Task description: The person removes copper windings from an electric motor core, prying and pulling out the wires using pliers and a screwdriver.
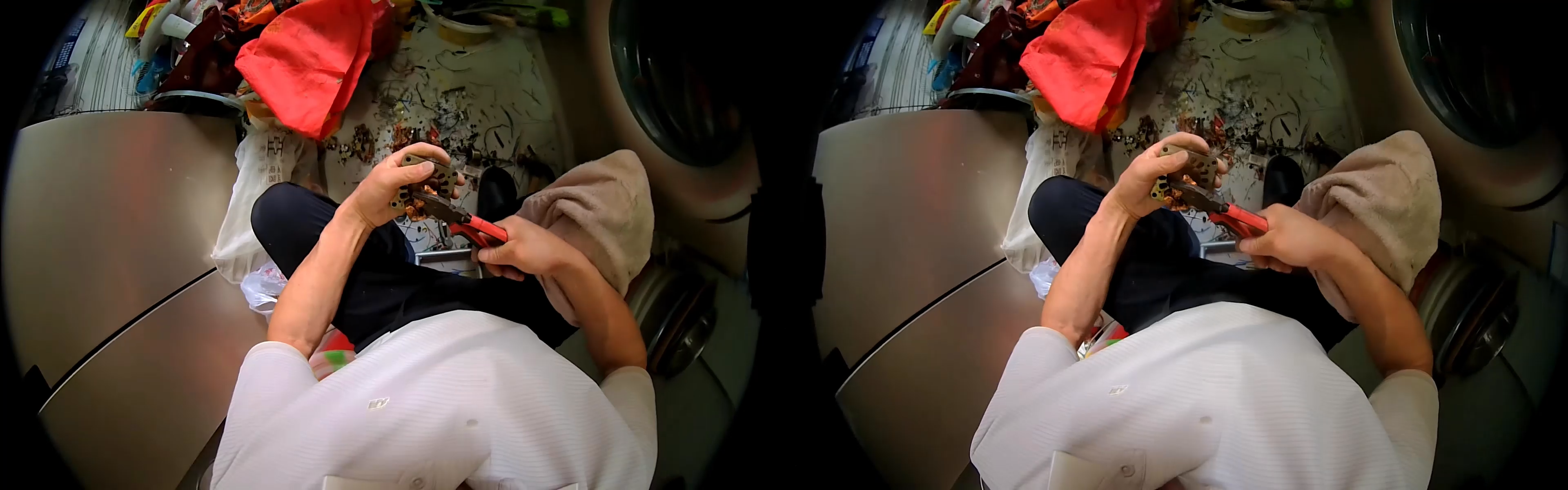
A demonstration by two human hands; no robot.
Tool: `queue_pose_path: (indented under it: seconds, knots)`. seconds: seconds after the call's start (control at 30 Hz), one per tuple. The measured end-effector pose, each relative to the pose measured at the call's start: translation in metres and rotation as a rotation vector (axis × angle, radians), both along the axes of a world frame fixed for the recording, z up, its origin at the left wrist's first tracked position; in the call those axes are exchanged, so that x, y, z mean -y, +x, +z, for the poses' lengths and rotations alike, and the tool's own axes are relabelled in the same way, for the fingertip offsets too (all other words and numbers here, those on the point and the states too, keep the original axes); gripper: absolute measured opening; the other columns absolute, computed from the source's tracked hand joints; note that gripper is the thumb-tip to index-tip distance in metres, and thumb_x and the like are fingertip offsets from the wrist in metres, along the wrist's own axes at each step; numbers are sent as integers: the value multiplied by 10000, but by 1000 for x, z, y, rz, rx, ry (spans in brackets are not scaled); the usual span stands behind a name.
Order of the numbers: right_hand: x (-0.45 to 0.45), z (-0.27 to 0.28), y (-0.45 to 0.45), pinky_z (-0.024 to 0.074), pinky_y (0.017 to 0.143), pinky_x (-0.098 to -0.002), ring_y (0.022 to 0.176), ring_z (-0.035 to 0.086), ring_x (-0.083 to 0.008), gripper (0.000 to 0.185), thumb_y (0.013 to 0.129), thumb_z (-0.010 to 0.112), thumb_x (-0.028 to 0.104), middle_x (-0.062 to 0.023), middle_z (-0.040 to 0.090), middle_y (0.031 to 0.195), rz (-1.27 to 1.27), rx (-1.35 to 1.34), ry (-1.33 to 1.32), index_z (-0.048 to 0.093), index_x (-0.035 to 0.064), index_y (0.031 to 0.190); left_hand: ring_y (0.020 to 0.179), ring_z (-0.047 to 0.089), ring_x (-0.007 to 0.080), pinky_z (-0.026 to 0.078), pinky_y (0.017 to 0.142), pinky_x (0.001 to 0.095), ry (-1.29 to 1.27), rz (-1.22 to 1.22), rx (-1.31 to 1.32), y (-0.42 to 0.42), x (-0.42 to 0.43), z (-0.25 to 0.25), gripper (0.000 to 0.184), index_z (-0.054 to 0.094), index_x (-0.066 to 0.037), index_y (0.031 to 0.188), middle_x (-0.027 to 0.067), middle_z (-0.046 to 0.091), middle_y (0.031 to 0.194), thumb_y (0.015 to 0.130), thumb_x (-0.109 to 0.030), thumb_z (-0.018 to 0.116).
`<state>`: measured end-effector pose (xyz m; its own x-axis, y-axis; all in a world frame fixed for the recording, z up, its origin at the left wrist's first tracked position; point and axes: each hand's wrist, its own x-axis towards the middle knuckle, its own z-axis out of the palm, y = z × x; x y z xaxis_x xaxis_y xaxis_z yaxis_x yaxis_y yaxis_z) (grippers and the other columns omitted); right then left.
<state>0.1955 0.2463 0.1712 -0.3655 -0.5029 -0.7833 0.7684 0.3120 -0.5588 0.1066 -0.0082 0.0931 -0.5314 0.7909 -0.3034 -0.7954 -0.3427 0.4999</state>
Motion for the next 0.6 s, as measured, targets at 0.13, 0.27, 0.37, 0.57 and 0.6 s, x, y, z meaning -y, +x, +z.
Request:
queue_pose_path:
  seconds: [0.13,0.27,0.37,0.57,0.6]
  knots:
    - [-4,-1,-3,447,500,-288,549,586,-130,142,927,680,149,-53,674,712,119,-101,131,665,18,876,1075,706,331,593,940,462,-76,16,-42,3,4,-1,298,616,-8,1225,244,666,1230,1000,-202,639]
    - [-5,-1,-13,490,572,-292,611,605,-134,132,953,651,113,-61,690,754,41,-168,213,684,-14,937,940,711,215,595,785,338,-182,300,38,4,-7,3,209,656,0,1153,126,711,1034,988,-120,617]
    - [-3,1,-17,514,611,-337,660,642,-166,129,923,641,99,-78,706,775,150,-310,355,680,-25,926,869,700,176,573,745,302,-284,297,-77,1,-9,5,182,666,0,1115,102,717,970,978,-114,633]
    - [5,11,-24,517,803,-460,844,670,-397,188,906,632,161,-224,684,828,276,-612,590,709,14,995,947,718,241,592,847,367,-384,338,-213,-5,-4,12,171,673,24,1073,149,728,1048,966,-105,639]
    - [6,10,-23,516,792,-475,853,682,-399,195,912,640,165,-215,701,846,201,-494,479,712,8,1000,940,722,228,593,843,354,-325,433,-140,-7,-5,11,171,676,29,1063,148,733,1037,967,-108,641]
